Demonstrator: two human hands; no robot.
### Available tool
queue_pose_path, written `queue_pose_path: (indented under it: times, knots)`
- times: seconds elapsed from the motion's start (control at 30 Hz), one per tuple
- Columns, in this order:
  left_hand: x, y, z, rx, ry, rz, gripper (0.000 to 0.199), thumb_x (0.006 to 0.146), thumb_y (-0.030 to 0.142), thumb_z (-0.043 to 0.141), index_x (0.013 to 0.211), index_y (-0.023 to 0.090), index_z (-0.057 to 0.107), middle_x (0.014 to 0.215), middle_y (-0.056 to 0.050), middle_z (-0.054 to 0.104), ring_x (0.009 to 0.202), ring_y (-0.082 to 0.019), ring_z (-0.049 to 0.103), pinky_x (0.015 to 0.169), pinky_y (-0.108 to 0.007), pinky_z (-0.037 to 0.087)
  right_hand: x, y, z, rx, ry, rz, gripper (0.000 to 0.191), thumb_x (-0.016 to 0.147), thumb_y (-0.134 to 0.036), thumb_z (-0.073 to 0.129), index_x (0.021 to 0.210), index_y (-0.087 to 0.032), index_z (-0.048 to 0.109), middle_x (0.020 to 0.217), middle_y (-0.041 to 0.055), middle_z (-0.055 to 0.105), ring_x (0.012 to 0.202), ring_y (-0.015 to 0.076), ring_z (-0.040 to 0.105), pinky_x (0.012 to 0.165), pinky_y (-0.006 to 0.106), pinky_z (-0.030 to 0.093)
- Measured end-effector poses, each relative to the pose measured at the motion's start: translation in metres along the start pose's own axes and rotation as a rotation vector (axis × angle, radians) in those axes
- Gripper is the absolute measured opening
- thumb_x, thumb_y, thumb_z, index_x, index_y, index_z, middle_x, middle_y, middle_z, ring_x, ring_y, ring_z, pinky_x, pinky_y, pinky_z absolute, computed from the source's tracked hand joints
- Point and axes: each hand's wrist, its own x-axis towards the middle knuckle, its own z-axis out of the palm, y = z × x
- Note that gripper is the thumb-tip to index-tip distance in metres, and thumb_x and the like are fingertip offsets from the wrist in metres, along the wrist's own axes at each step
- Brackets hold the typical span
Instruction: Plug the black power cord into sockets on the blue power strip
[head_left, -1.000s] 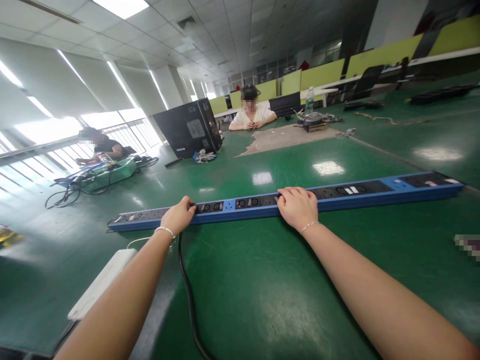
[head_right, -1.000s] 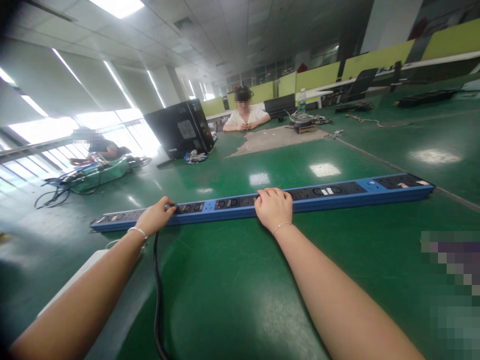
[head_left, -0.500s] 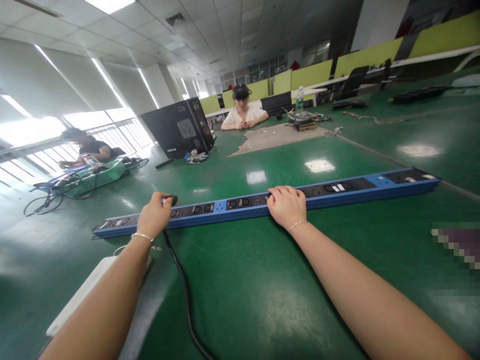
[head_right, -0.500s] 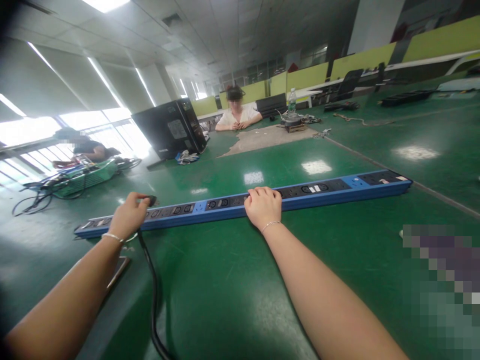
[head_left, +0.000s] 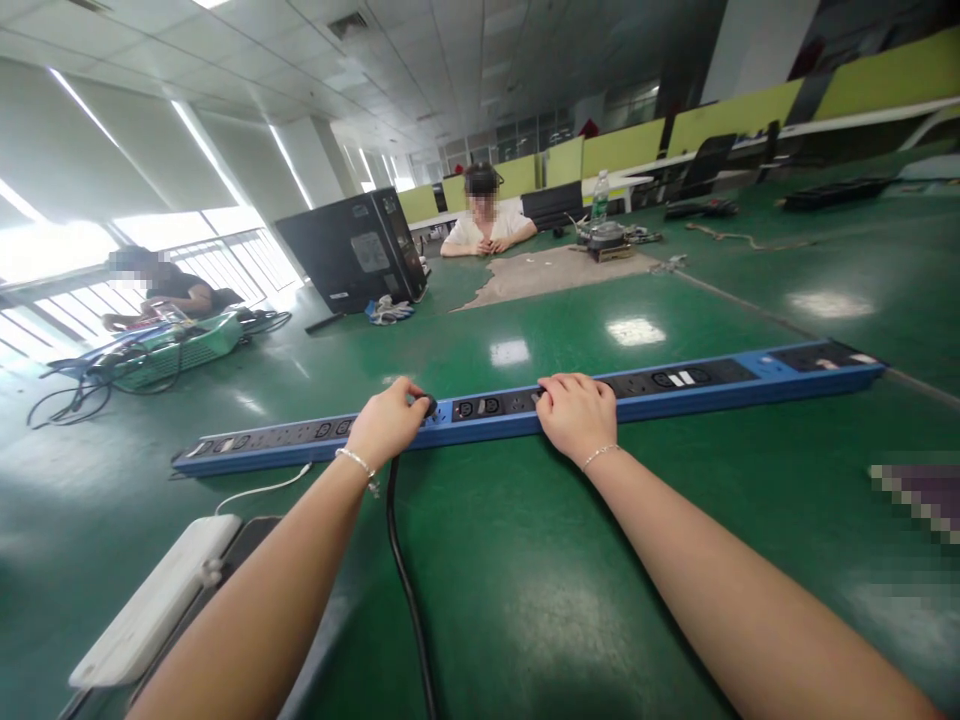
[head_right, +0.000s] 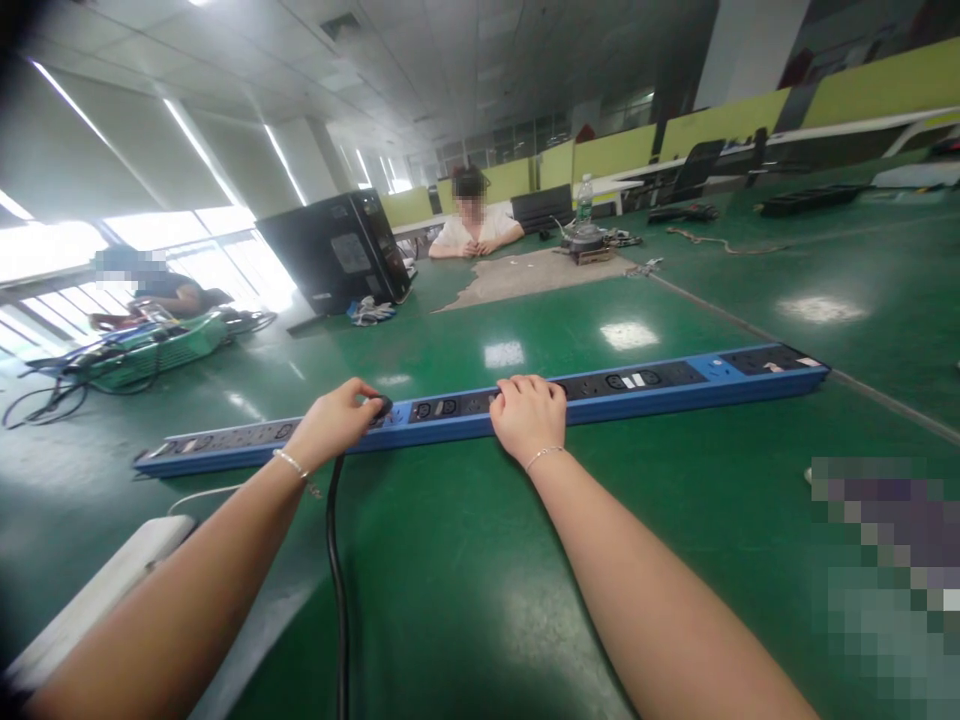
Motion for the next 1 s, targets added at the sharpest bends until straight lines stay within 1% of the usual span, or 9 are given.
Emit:
queue_pose_path:
  times: [0.2, 0.33, 0.47, 0.57, 0.8, 1.0]
  knots:
    - [0.008, 0.005, 0.006, -0.002, -0.037, -0.017, 0.029, 0.078, 0.043, 0.047, 0.093, 0.022, 0.059, 0.068, -0.003, 0.066, 0.067, -0.020, 0.062, 0.062, -0.030, 0.042, 0.000, -0.001, 0.000, 0.028, 0.006, 0.006, 0.032, 0.085, -0.024, 0.040, 0.099, -0.022, 0.068, 0.103, 0.0052, 0.069, 0.099, 0.0219, 0.051, 0.086, 0.037, 0.024]
    - [0.008, 0.010, 0.007, 0.025, -0.027, -0.018, 0.028, 0.078, 0.043, 0.046, 0.094, 0.022, 0.059, 0.071, -0.005, 0.067, 0.070, -0.022, 0.062, 0.064, -0.032, 0.042, 0.000, -0.001, 0.001, 0.031, 0.012, 0.005, 0.032, 0.085, -0.024, 0.040, 0.099, -0.022, 0.068, 0.104, 0.0051, 0.069, 0.100, 0.0218, 0.051, 0.087, 0.038, 0.024]
    - [0.008, 0.013, 0.007, 0.079, -0.009, -0.010, 0.029, 0.078, 0.043, 0.047, 0.093, 0.022, 0.059, 0.078, -0.008, 0.068, 0.075, -0.024, 0.062, 0.066, -0.034, 0.042, 0.000, -0.001, 0.001, 0.026, 0.013, 0.009, 0.031, 0.085, -0.024, 0.040, 0.099, -0.022, 0.068, 0.105, 0.0053, 0.069, 0.100, 0.0216, 0.052, 0.086, 0.037, 0.024]
    - [0.008, 0.013, 0.007, 0.092, -0.001, -0.017, 0.030, 0.079, 0.044, 0.047, 0.094, 0.022, 0.059, 0.081, -0.009, 0.069, 0.078, -0.024, 0.063, 0.067, -0.034, 0.043, 0.000, -0.001, 0.000, 0.017, 0.008, 0.004, 0.031, 0.085, -0.024, 0.040, 0.099, -0.022, 0.068, 0.104, 0.0052, 0.069, 0.099, 0.0213, 0.052, 0.086, 0.037, 0.024]
    - [0.009, 0.008, 0.010, 0.036, -0.027, -0.058, 0.029, 0.078, 0.042, 0.046, 0.094, 0.022, 0.060, 0.074, -0.007, 0.068, 0.073, -0.023, 0.063, 0.066, -0.033, 0.043, 0.000, -0.001, 0.001, 0.013, 0.014, 0.007, 0.030, 0.085, -0.024, 0.041, 0.098, -0.022, 0.068, 0.104, 0.0044, 0.069, 0.100, 0.0208, 0.052, 0.086, 0.037, 0.024]
    - [0.008, 0.010, 0.010, 0.102, -0.008, -0.025, 0.027, 0.078, 0.041, 0.045, 0.091, 0.022, 0.059, 0.079, -0.008, 0.069, 0.078, -0.024, 0.063, 0.068, -0.034, 0.044, 0.000, 0.000, 0.002, 0.015, 0.016, 0.003, 0.030, 0.084, -0.023, 0.042, 0.098, -0.022, 0.068, 0.103, 0.0041, 0.069, 0.099, 0.0207, 0.052, 0.086, 0.037, 0.024]
